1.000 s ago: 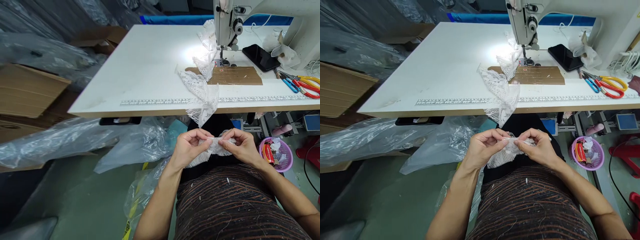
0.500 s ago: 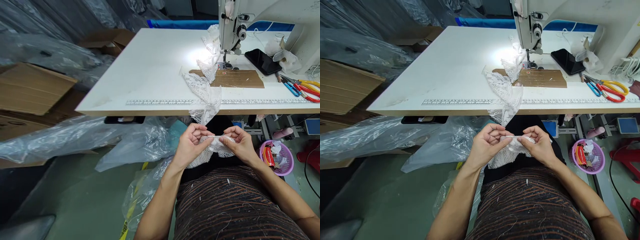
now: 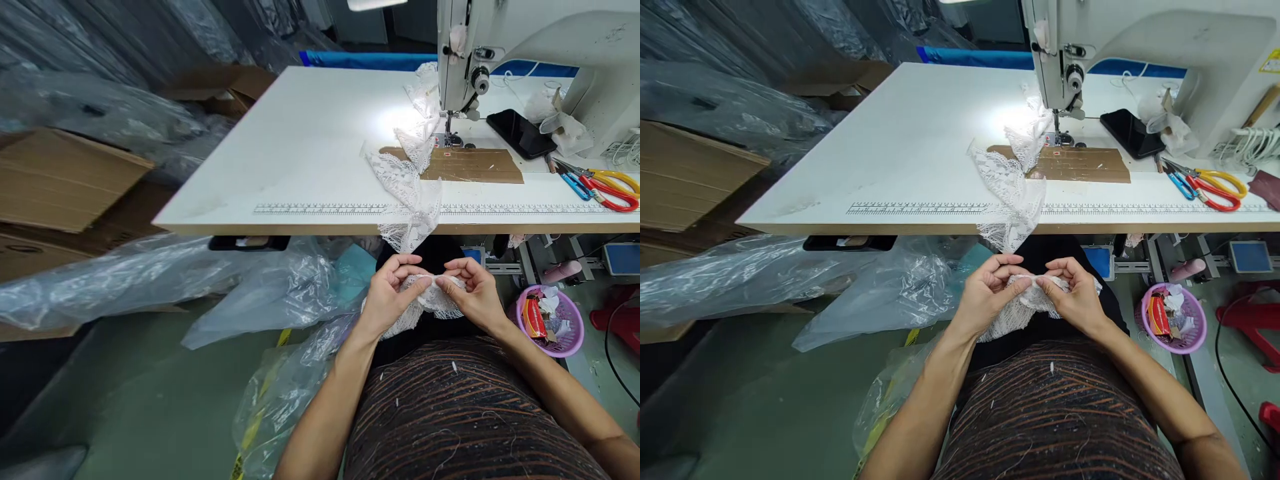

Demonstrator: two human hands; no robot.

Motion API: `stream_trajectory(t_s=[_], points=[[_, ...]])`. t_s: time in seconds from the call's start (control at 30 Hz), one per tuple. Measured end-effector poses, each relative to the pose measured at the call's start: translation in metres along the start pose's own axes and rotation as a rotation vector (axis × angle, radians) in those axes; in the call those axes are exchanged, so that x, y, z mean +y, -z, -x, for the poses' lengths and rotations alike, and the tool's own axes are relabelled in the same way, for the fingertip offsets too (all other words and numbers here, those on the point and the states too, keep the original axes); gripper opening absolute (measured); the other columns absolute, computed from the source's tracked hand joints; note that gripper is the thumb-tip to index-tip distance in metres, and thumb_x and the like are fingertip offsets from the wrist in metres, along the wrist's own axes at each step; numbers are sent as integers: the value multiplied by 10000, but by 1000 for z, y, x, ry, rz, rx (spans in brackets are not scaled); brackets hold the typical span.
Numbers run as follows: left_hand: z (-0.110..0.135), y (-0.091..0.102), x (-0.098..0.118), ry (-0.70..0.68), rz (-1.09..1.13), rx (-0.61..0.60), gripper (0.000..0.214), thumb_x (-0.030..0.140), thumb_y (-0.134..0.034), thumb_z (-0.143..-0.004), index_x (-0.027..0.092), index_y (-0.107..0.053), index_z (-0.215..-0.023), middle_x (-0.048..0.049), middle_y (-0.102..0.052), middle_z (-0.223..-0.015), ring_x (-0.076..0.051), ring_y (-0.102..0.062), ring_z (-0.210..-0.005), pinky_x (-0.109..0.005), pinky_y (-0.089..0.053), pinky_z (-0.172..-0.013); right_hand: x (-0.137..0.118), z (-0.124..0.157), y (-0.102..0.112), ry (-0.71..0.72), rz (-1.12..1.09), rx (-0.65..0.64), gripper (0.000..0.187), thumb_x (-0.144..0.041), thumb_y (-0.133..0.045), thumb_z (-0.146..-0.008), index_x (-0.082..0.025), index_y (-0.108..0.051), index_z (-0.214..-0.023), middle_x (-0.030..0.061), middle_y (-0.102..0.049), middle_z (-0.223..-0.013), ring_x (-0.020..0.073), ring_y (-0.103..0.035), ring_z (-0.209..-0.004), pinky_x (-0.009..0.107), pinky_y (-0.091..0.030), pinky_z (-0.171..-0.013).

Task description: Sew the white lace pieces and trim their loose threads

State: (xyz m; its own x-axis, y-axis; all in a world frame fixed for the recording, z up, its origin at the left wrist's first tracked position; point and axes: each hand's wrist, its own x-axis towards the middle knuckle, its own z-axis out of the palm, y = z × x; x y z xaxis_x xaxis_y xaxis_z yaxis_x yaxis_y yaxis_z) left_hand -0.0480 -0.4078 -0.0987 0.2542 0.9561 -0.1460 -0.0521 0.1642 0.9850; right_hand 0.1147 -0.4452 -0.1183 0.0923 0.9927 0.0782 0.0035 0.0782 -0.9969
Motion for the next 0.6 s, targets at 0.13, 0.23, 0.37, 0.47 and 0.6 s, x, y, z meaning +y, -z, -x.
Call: stream_trajectory(t_s=[0.13,0.23,0.37,0.47,0.6], points=[[4,7,6,-35,-146,-89,469,399,-816,-687,176,-587,-1030,-16,-729,-760,-166,-683,-708,-262,-523,-677,-25,-18,41,255,308,-51,161,-348,-608,-872,-199,-654,-914,21,-697,-750,134,-636,-640,271,-511,-606],[2,19,11,-41,-257,-167,497,408,-813,-714,188,-587,-1099,-13,-735,-731,-186,-692,-684,-271,-539,-646,-54,-49,96,407,622,231,191,-331,-535,-900,-190,-664,-889,28,-678,-719,149,-605,-626,299,-502,-628],[5,24,23,-48,-238,-287,497,361,-840,-702,209,-606,-1113,-44,-767,-744,-223,-722,-688,-277,-557,-598,-83,-93,166,322,1110,529,199,-307,-619,-827,-150,-674,-935,142,-709,-944,270,-637,-900,434,-494,-842],[16,17,34,-32,-195,-326,464,310,-840,-688,201,-624,-1083,-48,-768,-707,-210,-713,-624,-258,-538,-525,-87,-116,186,105,1360,411,173,-272,-597,-847,-121,-674,-811,195,-703,-880,329,-626,-932,485,-467,-848],[24,15,34,-10,-146,-312,448,272,-833,-676,175,-629,-1063,-51,-772,-718,-192,-723,-651,-242,-544,-548,-88,-122,180,-14,1451,443,169,-176,-537,-869,-82,-636,-771,256,-681,-915,322,-630,-959,470,-433,-838]])
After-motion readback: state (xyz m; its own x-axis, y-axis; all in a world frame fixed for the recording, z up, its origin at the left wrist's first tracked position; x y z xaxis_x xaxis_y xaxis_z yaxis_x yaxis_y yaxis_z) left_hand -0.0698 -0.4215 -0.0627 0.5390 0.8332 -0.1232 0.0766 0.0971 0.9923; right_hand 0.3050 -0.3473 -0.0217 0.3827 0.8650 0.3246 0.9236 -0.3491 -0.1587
